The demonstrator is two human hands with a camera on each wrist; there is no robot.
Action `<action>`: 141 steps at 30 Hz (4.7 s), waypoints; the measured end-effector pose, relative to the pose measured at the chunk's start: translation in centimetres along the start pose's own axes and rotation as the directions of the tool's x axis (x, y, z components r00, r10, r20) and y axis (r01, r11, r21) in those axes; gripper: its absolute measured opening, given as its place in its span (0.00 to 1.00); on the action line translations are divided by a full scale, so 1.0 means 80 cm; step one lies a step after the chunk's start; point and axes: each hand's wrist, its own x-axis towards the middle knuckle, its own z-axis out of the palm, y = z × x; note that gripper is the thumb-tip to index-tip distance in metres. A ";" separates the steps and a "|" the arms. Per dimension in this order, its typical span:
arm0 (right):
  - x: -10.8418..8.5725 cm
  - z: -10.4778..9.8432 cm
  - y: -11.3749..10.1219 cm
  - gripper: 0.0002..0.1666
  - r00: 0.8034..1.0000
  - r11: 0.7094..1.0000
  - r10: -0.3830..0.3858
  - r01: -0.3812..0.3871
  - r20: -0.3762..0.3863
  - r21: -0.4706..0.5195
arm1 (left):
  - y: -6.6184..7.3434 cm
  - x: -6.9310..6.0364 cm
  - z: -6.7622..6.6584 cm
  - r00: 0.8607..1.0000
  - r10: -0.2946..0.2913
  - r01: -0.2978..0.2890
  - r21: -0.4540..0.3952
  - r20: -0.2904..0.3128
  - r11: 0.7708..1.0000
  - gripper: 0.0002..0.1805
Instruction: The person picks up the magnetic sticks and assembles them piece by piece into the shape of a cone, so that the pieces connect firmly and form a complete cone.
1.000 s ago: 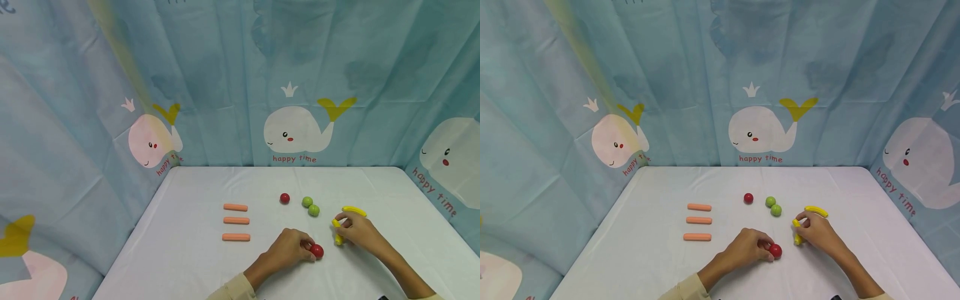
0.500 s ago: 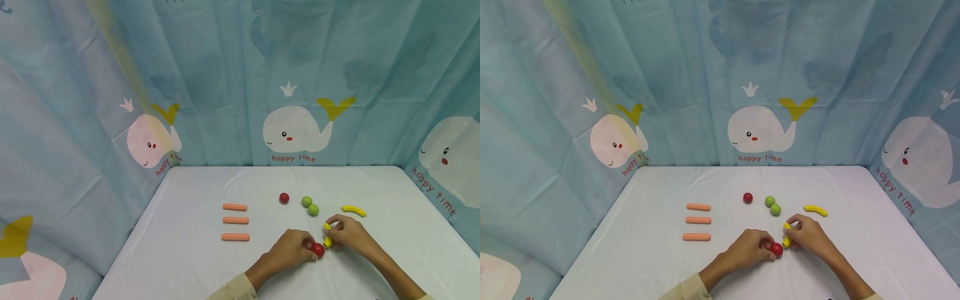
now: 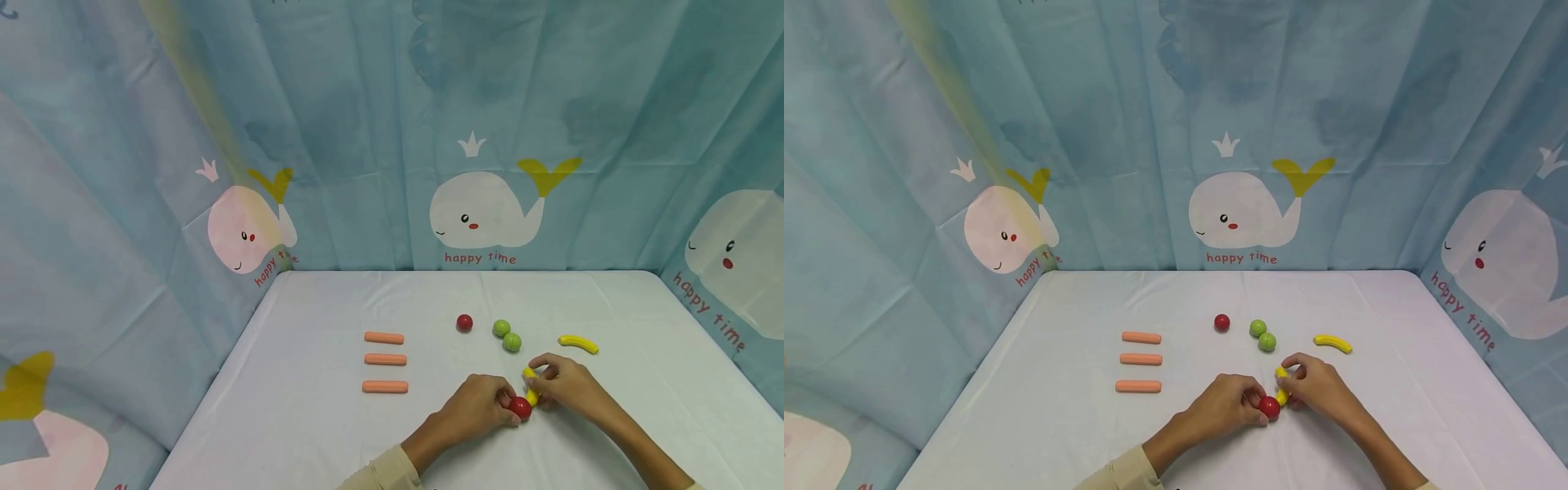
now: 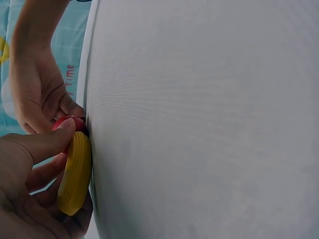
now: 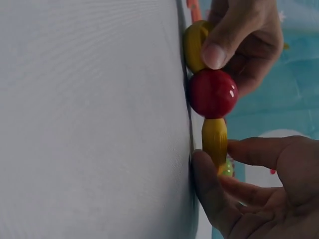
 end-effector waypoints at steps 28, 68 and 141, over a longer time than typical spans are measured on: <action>-0.016 0.021 -0.023 0.46 0.999 0.985 -0.032 0.037 0.033 -0.170 | -0.013 -0.030 -0.013 0.999 -0.043 0.042 0.032 0.020 0.999 0.08; 0.007 0.031 -0.024 0.15 0.998 0.987 -0.053 0.048 -0.027 -0.155 | -0.086 0.073 -0.065 0.898 -0.165 0.116 -0.142 -0.408 0.983 0.22; 0.006 0.027 -0.024 0.15 0.996 0.970 -0.062 0.044 -0.067 -0.237 | -0.050 0.019 -0.039 0.987 -0.090 0.059 -0.219 -0.135 0.974 0.16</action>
